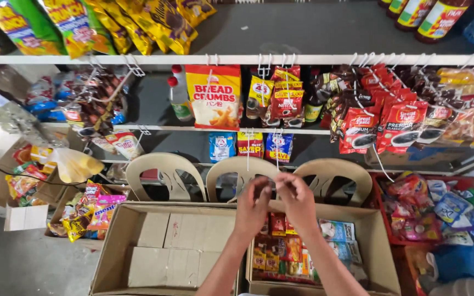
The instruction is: The recorder organizes small packets of coffee and food items into cardboard boxes and onto shelves in a grocery store.
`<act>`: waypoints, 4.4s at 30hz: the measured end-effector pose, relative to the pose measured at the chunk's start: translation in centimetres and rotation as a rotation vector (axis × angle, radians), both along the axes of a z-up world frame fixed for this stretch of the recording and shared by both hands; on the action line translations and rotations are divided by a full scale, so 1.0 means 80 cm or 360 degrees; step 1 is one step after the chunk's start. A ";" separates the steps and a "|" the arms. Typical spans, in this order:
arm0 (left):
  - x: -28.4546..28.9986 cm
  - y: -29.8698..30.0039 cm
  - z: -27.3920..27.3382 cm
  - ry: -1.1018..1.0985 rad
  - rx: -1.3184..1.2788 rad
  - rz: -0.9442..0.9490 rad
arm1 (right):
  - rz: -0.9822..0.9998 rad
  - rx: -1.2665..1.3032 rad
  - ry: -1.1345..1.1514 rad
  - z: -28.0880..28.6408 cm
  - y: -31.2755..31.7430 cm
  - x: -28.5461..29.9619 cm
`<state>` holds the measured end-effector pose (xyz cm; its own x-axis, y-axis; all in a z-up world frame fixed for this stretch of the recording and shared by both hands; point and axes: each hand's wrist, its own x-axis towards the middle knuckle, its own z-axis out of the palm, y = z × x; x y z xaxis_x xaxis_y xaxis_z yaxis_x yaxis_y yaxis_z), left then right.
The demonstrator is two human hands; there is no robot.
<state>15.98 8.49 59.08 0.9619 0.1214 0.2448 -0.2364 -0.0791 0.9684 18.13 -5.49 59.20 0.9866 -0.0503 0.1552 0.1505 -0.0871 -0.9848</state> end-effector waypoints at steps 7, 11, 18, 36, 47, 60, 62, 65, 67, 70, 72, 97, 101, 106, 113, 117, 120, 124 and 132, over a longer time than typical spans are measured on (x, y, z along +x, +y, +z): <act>0.161 0.017 0.015 -0.0443 0.0239 0.0341 | 0.0031 0.0202 -0.0199 0.073 0.017 0.021; 0.248 0.029 0.024 -0.0711 0.0095 0.0332 | 0.0087 0.0186 -0.0260 0.075 0.019 0.034; 0.285 0.024 0.012 -0.0463 0.0262 0.0334 | 0.0085 0.0052 -0.0284 0.076 0.023 0.061; 0.104 0.016 0.076 -0.0244 -0.0249 0.0030 | 0.0068 0.0212 -0.0289 0.101 0.020 0.053; 0.028 0.007 0.128 -0.0274 -0.0772 -0.0387 | 0.0193 0.0338 -0.0288 0.122 0.005 0.003; -0.032 0.039 0.106 0.0177 -0.0462 -0.0757 | 0.0152 -0.0055 -0.0067 0.101 -0.095 -0.065; -0.035 0.040 0.097 0.0250 -0.0555 -0.0697 | 0.0178 -0.0006 0.0029 0.077 -0.101 -0.075; -0.033 0.036 0.061 0.0395 -0.0813 -0.0655 | 0.0187 0.0184 0.0271 0.051 -0.099 -0.095; -0.038 0.030 0.039 0.0440 -0.0946 -0.0627 | 0.0213 0.0163 0.0426 0.011 -0.104 -0.113; -0.046 0.013 0.005 0.0526 -0.1108 -0.0559 | 0.0240 0.0068 0.0623 -0.021 -0.110 -0.133; -0.055 0.003 -0.018 0.0602 -0.1144 -0.0488 | 0.0266 -0.0004 0.0708 -0.022 -0.107 -0.140; -0.130 -0.089 -0.351 0.1244 0.0489 -0.0317 | 0.0186 -0.0687 0.1310 -0.444 -0.160 -0.145; -0.106 -0.100 -0.421 0.1412 0.0626 -0.0302 | 0.0174 -0.0786 0.1143 -0.467 -0.135 -0.110; -0.102 -0.102 -0.529 0.1606 0.0643 -0.0297 | 0.0146 -0.0754 0.1311 -0.562 -0.125 -0.104; -0.114 -0.095 -0.585 0.1792 0.0423 -0.0294 | 0.0139 -0.0810 0.1349 -0.633 -0.113 -0.106; -0.101 -0.092 -0.531 0.1317 0.0605 -0.0073 | 0.0122 -0.0795 0.1237 -0.645 -0.109 -0.109; -0.092 -0.092 -0.516 0.1281 0.0887 0.0023 | 0.0079 -0.0773 0.1292 -0.640 -0.101 -0.102; -0.115 -0.104 -0.582 0.1440 0.1396 -0.0137 | 0.0043 -0.0835 0.1172 -0.650 -0.100 -0.102; -0.118 -0.101 -0.586 0.1639 0.1398 -0.0373 | 0.0023 -0.0854 0.1127 -0.607 -0.086 -0.088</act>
<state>6.57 0.38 12.21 0.7305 0.1098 -0.6740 0.4591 -0.8097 0.3656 11.10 -12.40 10.62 0.8601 -0.1328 -0.4925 -0.4735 -0.5667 -0.6742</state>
